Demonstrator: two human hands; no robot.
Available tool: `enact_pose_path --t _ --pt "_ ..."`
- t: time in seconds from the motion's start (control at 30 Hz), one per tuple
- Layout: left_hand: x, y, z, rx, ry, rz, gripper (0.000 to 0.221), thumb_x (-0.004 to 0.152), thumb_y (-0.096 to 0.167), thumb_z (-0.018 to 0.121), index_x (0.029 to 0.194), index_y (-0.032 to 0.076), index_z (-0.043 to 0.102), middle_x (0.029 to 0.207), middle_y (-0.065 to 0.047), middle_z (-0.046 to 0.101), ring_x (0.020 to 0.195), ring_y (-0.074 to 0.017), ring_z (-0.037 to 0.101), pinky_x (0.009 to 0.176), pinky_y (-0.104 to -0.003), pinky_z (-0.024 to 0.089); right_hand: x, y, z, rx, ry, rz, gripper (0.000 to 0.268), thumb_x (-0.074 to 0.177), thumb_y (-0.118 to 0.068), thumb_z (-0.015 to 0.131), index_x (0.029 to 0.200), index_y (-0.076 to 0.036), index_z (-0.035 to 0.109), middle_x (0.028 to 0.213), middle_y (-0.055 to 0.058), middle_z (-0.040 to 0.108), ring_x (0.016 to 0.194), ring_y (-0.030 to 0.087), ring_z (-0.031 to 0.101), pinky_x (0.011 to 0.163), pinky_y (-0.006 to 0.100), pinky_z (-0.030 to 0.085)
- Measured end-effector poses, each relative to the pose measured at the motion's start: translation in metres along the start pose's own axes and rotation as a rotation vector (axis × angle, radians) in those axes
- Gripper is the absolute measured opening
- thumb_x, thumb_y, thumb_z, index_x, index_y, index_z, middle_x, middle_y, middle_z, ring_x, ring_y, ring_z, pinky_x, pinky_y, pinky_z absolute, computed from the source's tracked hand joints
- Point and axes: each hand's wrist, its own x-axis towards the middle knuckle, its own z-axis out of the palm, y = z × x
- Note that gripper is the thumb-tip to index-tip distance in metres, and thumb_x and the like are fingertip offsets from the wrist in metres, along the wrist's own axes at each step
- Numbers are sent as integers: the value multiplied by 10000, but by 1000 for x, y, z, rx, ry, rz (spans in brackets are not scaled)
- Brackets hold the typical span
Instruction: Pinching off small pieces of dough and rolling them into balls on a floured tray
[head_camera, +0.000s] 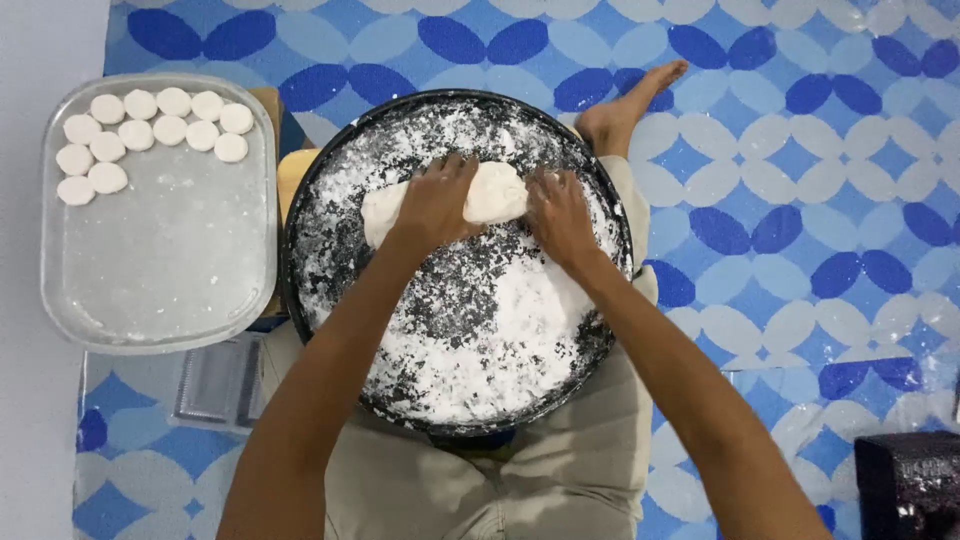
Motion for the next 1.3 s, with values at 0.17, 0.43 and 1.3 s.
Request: enact_pose_path --t 0.17,0.43,1.3 --pt "0 -4 5 -52 53 -14 918 792 489 836 1518 102 429 1455 -195 518 1345 -405 521 1046 -575 481 4 33 69 48 185 -128 199 881 -270 696 1035 -143 691 1008 29 620 962 254 609 681 345 555" --pt "-5 -1 7 -90 161 -5 898 786 473 833 1510 93 462 1465 -186 522 1377 -385 495 1106 -548 423 -5 18 23 27 208 -136 406 756 -218 856 1099 -82 689 1029 87 593 1040 301 600 777 368 558" --pt "-19 8 -1 -144 128 -52 913 803 499 800 1540 105 432 1502 -151 471 1442 -350 409 1188 -533 303 -20 30 -59 656 -137 130 359 887 20 691 1243 -11 659 1225 224 661 1172 450 622 968 534 536"
